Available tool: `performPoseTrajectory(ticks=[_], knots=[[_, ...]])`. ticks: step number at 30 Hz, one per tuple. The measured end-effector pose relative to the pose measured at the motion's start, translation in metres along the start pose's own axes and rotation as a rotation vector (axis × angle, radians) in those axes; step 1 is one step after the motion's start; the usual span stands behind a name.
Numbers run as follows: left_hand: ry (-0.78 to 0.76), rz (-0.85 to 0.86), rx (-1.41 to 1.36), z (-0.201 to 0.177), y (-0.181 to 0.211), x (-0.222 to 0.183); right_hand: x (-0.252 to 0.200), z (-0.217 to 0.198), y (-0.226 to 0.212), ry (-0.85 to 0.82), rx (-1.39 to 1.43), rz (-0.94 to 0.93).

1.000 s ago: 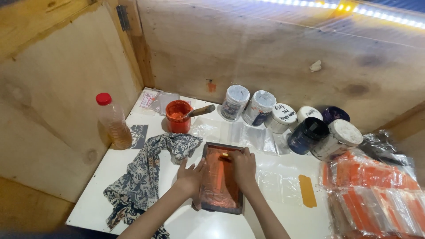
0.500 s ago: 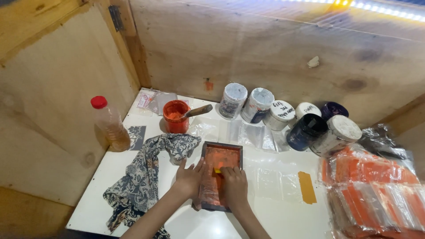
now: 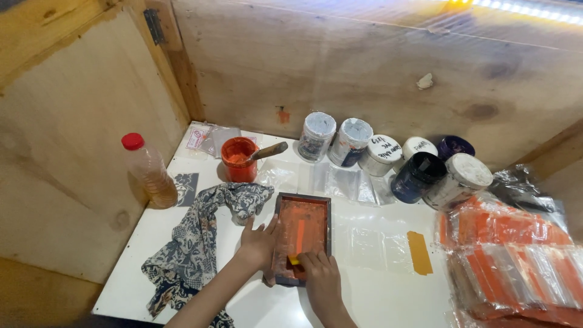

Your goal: Spreading orange ink onto a screen printing frame using a small scraper tool in preparation for printing.

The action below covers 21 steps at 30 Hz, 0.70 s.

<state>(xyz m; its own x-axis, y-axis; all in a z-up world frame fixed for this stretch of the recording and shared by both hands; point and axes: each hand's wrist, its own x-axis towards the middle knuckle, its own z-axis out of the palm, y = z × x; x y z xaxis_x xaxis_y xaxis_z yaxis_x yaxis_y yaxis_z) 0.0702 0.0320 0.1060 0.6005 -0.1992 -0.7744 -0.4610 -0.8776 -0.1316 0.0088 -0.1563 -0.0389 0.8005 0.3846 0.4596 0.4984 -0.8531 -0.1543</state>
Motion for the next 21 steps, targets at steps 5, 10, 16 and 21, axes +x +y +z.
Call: performPoseTrajectory(ticks=[5, 10, 16, 21], knots=[[0.021, 0.013, -0.042, 0.0, 0.0, -0.001, 0.031, -0.037, 0.019, -0.214, 0.217, 0.21], [0.02, 0.016, -0.061, 0.004, 0.002, -0.004, 0.087, -0.053, 0.032, -0.25, 0.306, 0.494], [0.071, 0.02, -0.092, 0.007, 0.0, 0.002, 0.052, -0.025, 0.014, -0.184, 0.077, 0.229], [0.035, 0.009, -0.051, -0.001, 0.003, -0.01, 0.037, -0.041, 0.017, -0.318, 0.083, 0.186]])
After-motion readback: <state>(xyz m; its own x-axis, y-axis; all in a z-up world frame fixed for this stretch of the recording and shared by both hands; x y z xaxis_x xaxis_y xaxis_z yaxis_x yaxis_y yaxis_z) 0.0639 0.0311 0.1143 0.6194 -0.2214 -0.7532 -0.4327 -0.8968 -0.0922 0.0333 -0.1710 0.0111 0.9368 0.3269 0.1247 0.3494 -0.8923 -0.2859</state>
